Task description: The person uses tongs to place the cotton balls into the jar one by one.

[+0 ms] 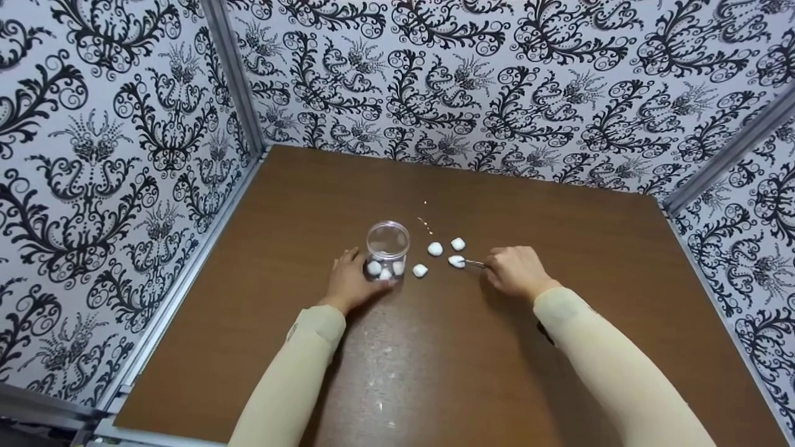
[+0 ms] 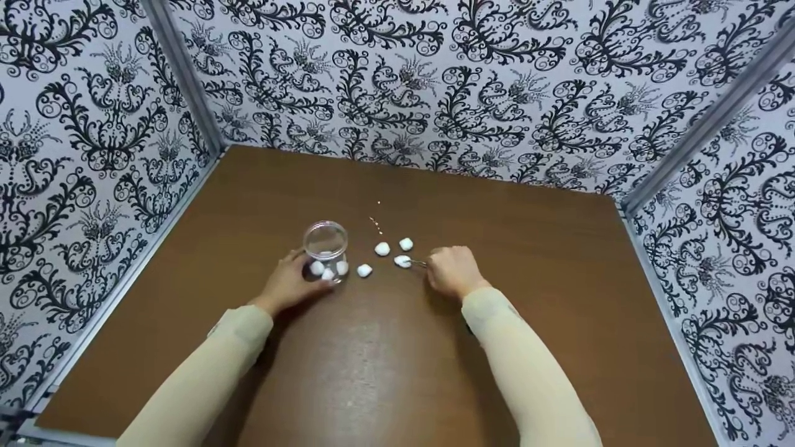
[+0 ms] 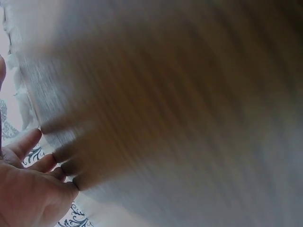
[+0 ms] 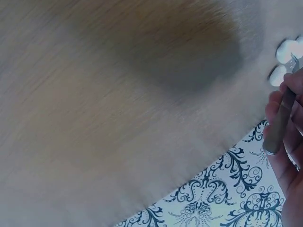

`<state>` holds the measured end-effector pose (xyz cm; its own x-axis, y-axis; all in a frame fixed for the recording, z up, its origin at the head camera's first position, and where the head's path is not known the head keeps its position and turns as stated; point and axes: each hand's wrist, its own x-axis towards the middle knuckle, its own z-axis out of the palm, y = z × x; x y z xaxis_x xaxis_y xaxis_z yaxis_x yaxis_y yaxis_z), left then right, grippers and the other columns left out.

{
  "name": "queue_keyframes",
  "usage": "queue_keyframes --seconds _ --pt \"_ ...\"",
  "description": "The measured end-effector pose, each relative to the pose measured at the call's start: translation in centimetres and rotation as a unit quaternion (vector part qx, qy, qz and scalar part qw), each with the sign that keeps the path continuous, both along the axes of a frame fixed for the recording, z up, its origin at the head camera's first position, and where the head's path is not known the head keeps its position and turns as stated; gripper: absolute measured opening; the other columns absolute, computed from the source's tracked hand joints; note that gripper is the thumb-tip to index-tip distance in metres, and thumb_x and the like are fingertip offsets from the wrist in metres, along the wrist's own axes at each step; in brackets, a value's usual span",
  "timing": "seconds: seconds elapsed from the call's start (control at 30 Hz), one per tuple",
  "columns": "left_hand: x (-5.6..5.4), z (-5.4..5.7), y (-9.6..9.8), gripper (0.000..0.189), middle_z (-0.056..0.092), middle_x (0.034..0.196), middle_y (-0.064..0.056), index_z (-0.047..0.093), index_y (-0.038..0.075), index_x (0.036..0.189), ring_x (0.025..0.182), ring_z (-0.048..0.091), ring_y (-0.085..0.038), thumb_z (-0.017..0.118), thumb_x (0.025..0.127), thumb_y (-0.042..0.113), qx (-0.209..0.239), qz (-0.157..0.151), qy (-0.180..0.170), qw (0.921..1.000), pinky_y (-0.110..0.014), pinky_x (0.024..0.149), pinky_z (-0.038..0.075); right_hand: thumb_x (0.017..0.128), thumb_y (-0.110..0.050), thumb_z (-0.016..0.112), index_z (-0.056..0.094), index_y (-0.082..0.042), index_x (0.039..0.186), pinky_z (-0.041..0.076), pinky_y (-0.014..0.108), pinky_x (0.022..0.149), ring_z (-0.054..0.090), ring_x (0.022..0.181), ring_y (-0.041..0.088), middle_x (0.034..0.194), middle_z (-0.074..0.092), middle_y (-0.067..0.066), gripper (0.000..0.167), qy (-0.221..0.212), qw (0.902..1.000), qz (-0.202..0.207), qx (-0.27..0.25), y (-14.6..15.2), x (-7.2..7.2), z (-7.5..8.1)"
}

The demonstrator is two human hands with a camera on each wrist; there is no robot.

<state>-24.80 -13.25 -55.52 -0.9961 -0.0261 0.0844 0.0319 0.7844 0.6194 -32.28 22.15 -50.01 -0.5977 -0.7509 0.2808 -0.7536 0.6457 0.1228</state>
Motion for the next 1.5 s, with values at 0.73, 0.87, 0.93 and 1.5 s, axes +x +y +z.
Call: queue_keyframes --seconds 0.73,0.87,0.93,1.5 --pt "-0.3 0.5 -0.2 0.09 0.041 0.15 -0.025 0.055 0.004 0.14 0.143 0.029 -0.043 0.083 0.072 0.057 -0.006 0.006 -0.002 1.0 -0.052 0.118 0.017 0.075 -0.01 0.067 0.069 -0.011 0.072 0.045 0.045 0.041 0.055 0.052 0.023 0.069 0.058 -0.001 0.004 0.052 0.997 0.044 -0.038 0.1 -0.9 2.5" --pt "-0.3 0.9 -0.1 0.089 0.041 0.149 -0.026 0.056 0.003 0.139 0.143 0.029 -0.043 0.083 0.072 0.056 -0.003 0.007 0.006 1.0 -0.053 0.118 0.018 0.073 -0.008 0.068 0.066 -0.012 0.07 0.043 0.045 0.039 0.054 0.05 0.023 0.067 0.056 -0.001 0.006 0.069 0.9951 0.056 -0.044 -0.6 -1.0 3.6" --pt "-0.2 0.9 -0.1 0.088 0.041 0.149 -0.026 0.057 0.003 0.138 0.143 0.029 -0.043 0.084 0.072 0.055 -0.005 0.009 0.005 0.9999 -0.053 0.118 0.018 0.074 -0.008 0.068 0.067 -0.012 0.07 0.043 0.044 0.039 0.055 0.05 0.023 0.067 0.056 0.0 0.006 0.07 0.9948 0.059 -0.045 -1.0 -1.0 4.1" --pt "0.1 -0.1 0.1 0.088 0.042 0.147 -0.027 0.056 0.004 0.139 0.141 0.031 -0.045 0.084 0.072 0.054 -0.003 0.0 0.008 1.0 -0.054 0.118 0.019 0.084 -0.016 0.067 0.073 -0.014 0.079 0.045 0.036 0.042 0.058 0.056 0.018 0.071 0.06 -0.003 0.008 0.102 0.9862 0.111 -0.069 -7.7 0.1 9.0"
